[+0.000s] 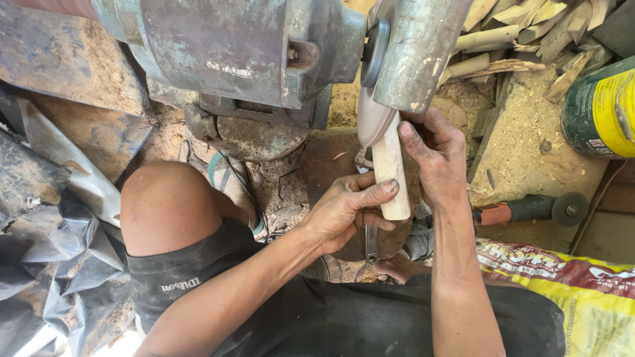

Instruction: The person sits on the floor and uses a bench grinder to smooth and shape a curved wooden piece. They repeatedly press the wood against the spinning wheel, rotate it to work different surfaces, and briefly inspect the piece before continuing.

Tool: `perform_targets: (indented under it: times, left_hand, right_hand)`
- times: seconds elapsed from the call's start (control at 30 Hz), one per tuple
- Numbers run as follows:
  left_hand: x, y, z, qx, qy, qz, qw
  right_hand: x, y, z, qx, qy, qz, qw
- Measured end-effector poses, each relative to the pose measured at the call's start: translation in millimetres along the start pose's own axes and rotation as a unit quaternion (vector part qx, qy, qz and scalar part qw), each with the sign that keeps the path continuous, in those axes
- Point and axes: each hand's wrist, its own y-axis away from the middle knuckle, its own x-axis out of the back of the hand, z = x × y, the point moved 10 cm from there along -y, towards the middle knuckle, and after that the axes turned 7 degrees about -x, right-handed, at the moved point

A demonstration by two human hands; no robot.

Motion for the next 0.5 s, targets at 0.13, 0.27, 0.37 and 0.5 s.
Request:
perform_targets:
  times: [0.13,0.27,0.37,0.5]
  left_hand:
    - [0.5,-4.0,4.3,-0.002,-0.011,0.003,1.0]
    - [6.0,-4.7,7.4,-0.007,-0.184,0.032,0.982]
    - [-3.0,0.8,9.5,-0.067,-0.27,-0.004,0.96]
    - [-1.6,9.5,1.2,-0.073,-0.291,-0.018,0.954]
  right_hand:
    - [2.5,-2.5,5.0,-0.019,0.004,0.011,1.0]
    - [3.0,10.7,19.2,-0.088,-0.176,-0.013,0.98]
    - [6.8,22.9,18.6,-0.086,-0.201,-0.051,0.975]
    - [3.9,33.0,12.5,-0.061,-0.175,-0.109,0.977]
